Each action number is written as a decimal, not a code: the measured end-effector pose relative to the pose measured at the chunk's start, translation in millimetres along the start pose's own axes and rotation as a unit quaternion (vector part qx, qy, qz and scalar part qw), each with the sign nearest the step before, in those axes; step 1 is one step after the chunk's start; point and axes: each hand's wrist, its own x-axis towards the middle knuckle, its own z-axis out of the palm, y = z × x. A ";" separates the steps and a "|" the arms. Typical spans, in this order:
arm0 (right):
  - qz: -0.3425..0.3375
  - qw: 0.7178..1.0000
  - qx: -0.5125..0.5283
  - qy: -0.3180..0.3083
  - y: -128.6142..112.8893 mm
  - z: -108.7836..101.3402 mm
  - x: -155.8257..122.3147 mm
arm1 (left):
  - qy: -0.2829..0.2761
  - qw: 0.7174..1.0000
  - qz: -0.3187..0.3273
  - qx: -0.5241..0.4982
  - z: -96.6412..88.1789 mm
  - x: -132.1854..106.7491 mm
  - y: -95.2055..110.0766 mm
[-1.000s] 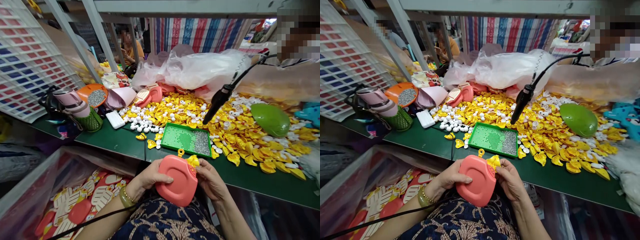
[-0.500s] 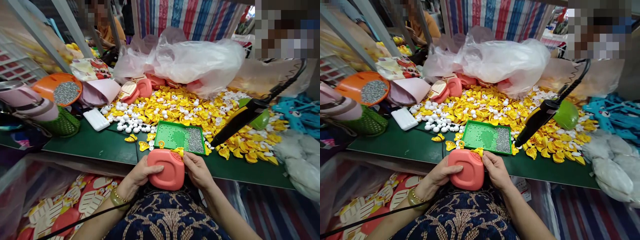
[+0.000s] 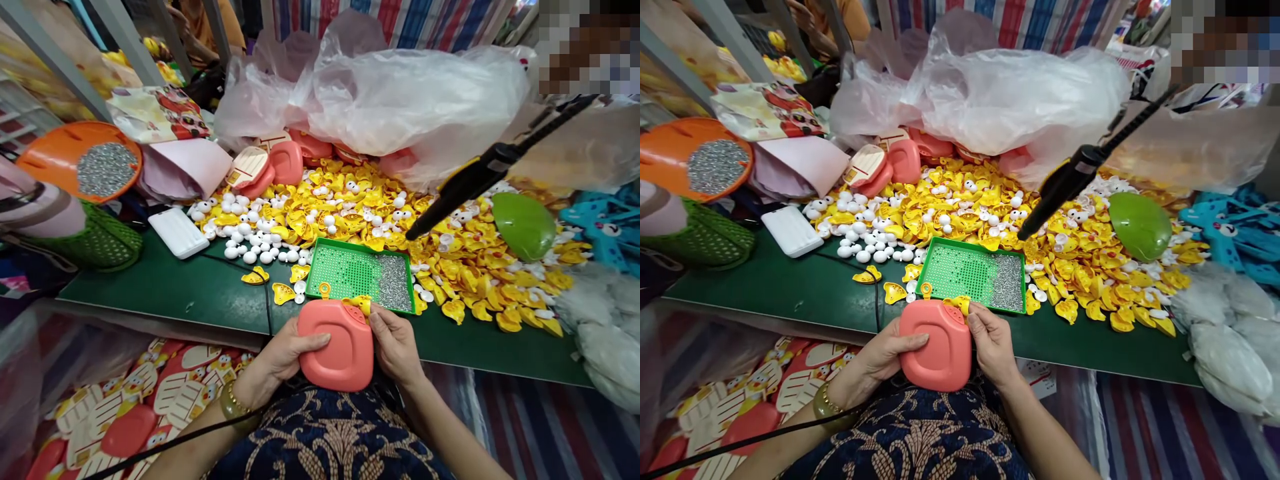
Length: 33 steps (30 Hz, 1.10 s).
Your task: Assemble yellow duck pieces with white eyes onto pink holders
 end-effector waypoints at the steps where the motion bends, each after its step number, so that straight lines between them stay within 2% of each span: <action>1: 0.003 1.000 0.006 0.002 1.1 -0.3 -0.4 | -0.001 1.000 -0.001 -0.003 0.4 1.0 -1.1; 5: 0.016 0.999 0.037 0.022 4.6 0.6 -1.2 | -0.005 1.000 0.011 -0.011 3.8 3.7 -4.5; 13: 0.015 0.997 0.069 0.042 13.4 0.5 -1.8 | 0.002 1.000 -0.010 -0.008 6.0 7.4 -4.1; 19: 0.050 0.986 0.153 0.029 4.4 3.1 -0.5 | 0.006 1.000 -0.022 -0.014 9.9 10.4 -1.7; 22: 0.049 0.981 0.189 -0.001 -3.3 6.9 -1.0 | -0.002 1.000 -0.015 -0.007 8.1 11.8 -0.7; 28: 0.009 0.990 0.122 -0.076 -16.7 14.1 3.5 | 0.017 1.000 0.006 0.004 10.0 16.7 2.1; 33: 0.037 0.989 0.128 -0.057 -17.4 1.8 6.9 | 0.025 1.000 -0.001 0.004 24.6 20.0 -5.4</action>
